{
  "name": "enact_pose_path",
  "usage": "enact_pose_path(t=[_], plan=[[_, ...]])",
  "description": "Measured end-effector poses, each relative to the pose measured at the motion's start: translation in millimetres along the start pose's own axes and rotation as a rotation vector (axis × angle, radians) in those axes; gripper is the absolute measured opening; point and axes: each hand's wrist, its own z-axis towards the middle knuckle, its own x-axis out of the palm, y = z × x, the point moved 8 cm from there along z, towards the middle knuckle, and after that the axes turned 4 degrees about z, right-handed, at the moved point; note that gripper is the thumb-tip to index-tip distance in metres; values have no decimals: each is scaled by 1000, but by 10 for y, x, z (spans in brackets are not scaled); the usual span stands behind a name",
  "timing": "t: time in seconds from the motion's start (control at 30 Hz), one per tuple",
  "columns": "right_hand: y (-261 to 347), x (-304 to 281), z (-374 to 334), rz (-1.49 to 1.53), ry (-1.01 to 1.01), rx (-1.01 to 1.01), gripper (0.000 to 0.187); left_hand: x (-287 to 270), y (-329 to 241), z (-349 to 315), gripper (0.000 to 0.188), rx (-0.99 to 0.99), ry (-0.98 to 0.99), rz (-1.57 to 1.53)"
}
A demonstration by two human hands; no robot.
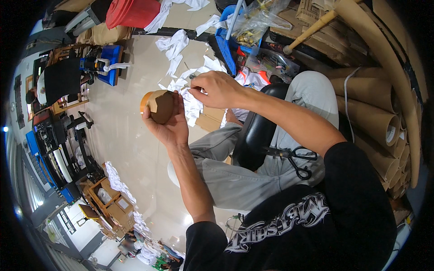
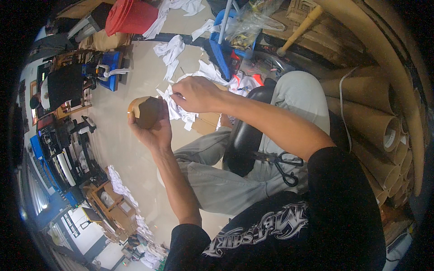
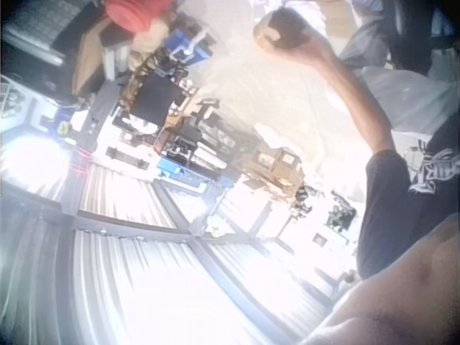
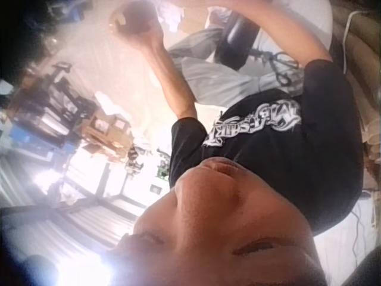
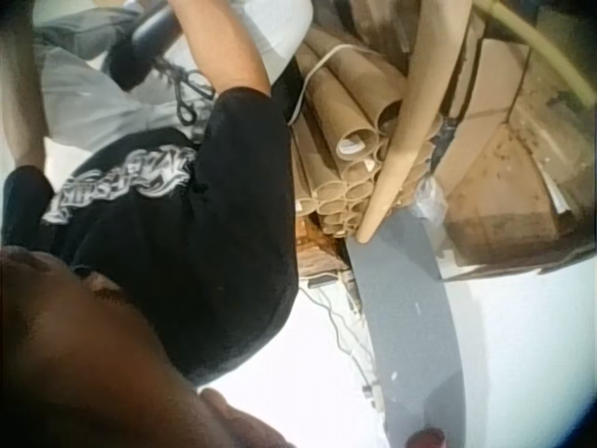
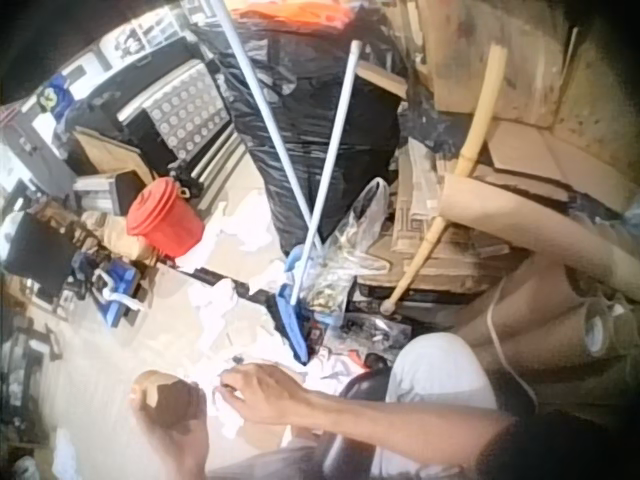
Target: The person sits on the floor and uses scissors to cut a small piece of cardboard, then applies tape to form a circular end cap. The person places the cap onto a cardboard tube and repeats the process with additional tubes.
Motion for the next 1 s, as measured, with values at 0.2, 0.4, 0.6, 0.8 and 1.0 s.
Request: enact_pose_path(t=[0.2,0.4,0.6,0.8,1.0], plan=[[73,-24,15,82,-49,-35,25,-3,83,-28,57,-54,-15,93],[335,-134,0,94,-149,-232,27,23,94,-15,56,73,2,294],[269,-163,3,96,-146,-240,20,153,156,-56,56,91,99,393],[266,-177,32,28,-152,-252,12,15,119,32,51,173,53,446],[273,-325,87,17,-163,-151,9,-118,-388,91,49,461,-216,651]])
